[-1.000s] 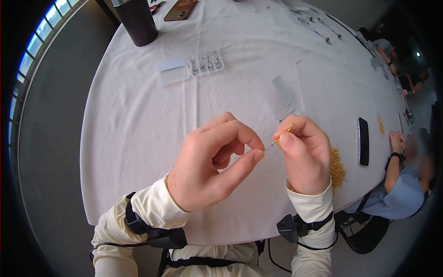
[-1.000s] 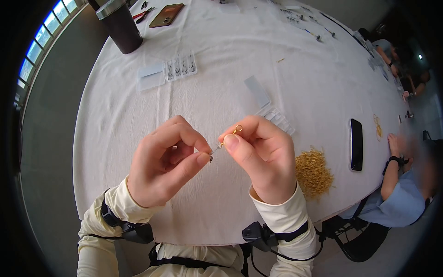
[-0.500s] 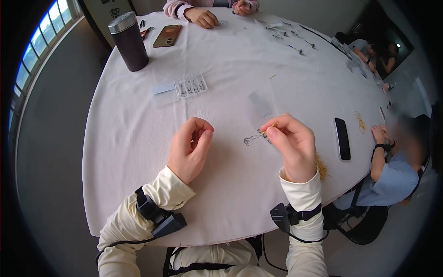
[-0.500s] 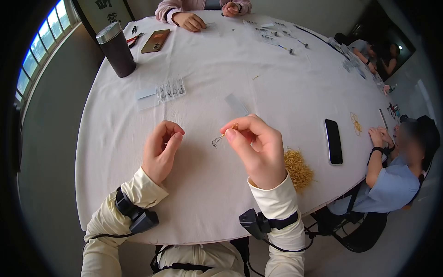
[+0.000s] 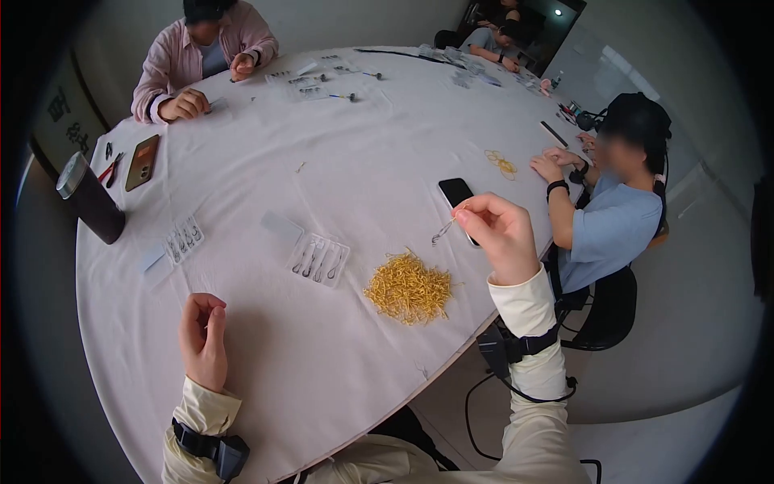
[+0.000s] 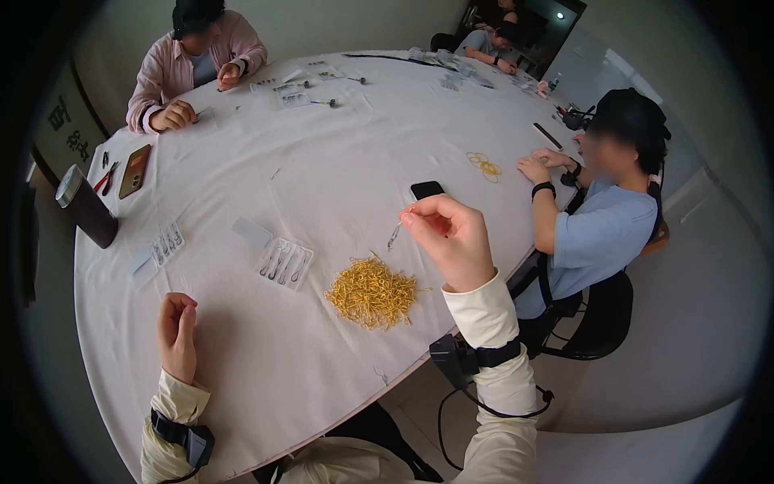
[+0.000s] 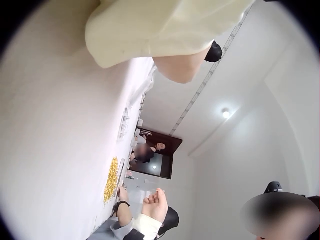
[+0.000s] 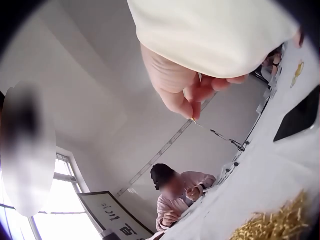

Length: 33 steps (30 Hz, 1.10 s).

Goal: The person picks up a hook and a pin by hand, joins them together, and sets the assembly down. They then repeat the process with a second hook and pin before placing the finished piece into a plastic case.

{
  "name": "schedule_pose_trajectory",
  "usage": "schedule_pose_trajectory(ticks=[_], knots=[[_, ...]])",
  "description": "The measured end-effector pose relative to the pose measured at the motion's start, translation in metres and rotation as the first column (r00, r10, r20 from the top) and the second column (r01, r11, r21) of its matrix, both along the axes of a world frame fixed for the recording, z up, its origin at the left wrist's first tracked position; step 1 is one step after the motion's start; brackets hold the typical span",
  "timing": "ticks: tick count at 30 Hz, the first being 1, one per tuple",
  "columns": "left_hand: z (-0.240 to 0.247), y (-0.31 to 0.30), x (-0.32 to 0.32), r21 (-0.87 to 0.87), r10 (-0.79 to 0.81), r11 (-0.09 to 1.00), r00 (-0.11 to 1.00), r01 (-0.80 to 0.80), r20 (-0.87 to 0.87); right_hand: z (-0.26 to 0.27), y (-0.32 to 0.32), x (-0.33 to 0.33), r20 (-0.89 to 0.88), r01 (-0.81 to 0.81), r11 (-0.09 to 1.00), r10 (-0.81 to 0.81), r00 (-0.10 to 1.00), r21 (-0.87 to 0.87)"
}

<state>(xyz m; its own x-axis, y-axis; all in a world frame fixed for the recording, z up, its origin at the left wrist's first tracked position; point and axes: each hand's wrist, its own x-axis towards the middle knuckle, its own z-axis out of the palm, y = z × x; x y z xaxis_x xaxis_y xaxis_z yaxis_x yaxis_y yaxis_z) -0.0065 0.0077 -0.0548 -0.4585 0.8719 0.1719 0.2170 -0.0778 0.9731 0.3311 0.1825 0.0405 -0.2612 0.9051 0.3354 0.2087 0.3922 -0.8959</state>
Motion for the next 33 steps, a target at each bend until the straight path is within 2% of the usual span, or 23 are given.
schedule_pose_trajectory(ticks=[2,4,5,7,8,10,11,13,14,16,17,21,23,24,26,28,31,32,33], knots=[[-0.001,0.001,0.002,0.001,0.010,1.000,1.000,-0.010,-0.002,-0.002,0.025,0.040,0.084,0.139,0.985,-0.147,0.986,0.097],[-0.001,0.001,0.002,-0.002,0.015,1.000,0.999,-0.015,-0.040,-0.004,0.051,0.087,0.293,0.301,0.927,-0.358,0.887,0.223],[0.000,0.001,0.003,-0.003,0.016,1.000,0.999,-0.016,-0.043,-0.002,0.058,0.104,0.290,0.300,0.928,-0.356,0.888,0.221],[0.002,0.002,0.003,-0.026,0.017,0.999,0.997,-0.019,-0.072,-0.002,0.074,0.124,0.476,0.338,0.750,-0.635,0.609,0.568],[0.003,0.002,0.004,-0.028,0.023,0.999,0.997,-0.025,-0.075,-0.004,0.083,0.127,0.476,0.335,0.754,-0.630,0.614,0.565],[0.005,0.003,0.006,-0.022,0.015,1.000,0.995,-0.017,-0.099,-0.012,0.102,0.130,0.614,0.249,0.718,-0.690,0.384,0.650],[0.004,0.003,0.006,-0.024,0.016,1.000,0.995,-0.019,-0.099,-0.024,0.118,0.131,0.615,0.248,0.719,-0.688,0.385,0.649],[0.000,0.003,0.004,-0.016,0.028,0.999,0.996,-0.030,-0.080,-0.054,0.153,0.129,0.723,0.178,0.740,-0.672,0.162,0.648],[-0.001,0.004,0.005,-0.015,0.033,0.999,0.996,-0.035,-0.080,-0.065,0.167,0.125,0.722,0.174,0.740,-0.672,0.165,0.649],[-0.002,0.004,0.004,0.011,0.043,0.999,0.995,-0.042,-0.086,-0.074,0.181,0.108,0.806,0.249,0.800,-0.582,0.105,0.545],[-0.001,0.004,0.004,0.005,0.056,0.998,0.995,-0.056,-0.086,-0.077,0.185,0.103,0.825,0.280,0.824,-0.545,0.150,0.493],[0.003,0.004,0.005,-0.036,0.049,0.998,0.996,-0.051,-0.072,-0.071,0.194,0.098,0.861,0.295,0.853,-0.486,0.146,0.431],[0.003,0.005,0.005,-0.032,0.053,0.998,0.996,-0.055,-0.073,-0.076,0.198,0.106,0.794,0.270,0.830,-0.551,0.256,0.488],[0.004,0.005,0.005,-0.049,0.044,0.998,0.997,-0.047,-0.062,-0.074,0.193,0.102,0.796,0.258,0.834,-0.546,0.262,0.487],[0.002,0.005,0.004,-0.035,0.043,0.998,0.998,-0.044,-0.035,-0.062,0.163,0.081,0.711,0.303,0.831,-0.557,0.429,0.467],[0.001,0.003,0.002,-0.045,0.047,0.998,0.998,-0.049,-0.052,-0.047,0.124,0.050,0.846,0.298,0.913,-0.380,0.374,0.278],[0.006,0.000,-0.001,-0.034,0.052,0.998,0.990,-0.057,-0.131,-0.068,0.118,0.055,0.855,0.176,0.936,-0.350,0.383,0.304],[0.008,-0.002,-0.002,-0.037,0.044,0.998,0.989,-0.049,-0.138,-0.077,0.124,0.059,0.840,0.192,0.928,-0.370,0.397,0.318],[0.008,-0.003,-0.002,-0.023,0.048,0.998,0.988,-0.052,-0.148,-0.069,0.119,0.053,0.843,0.235,0.942,-0.322,0.431,0.240]])
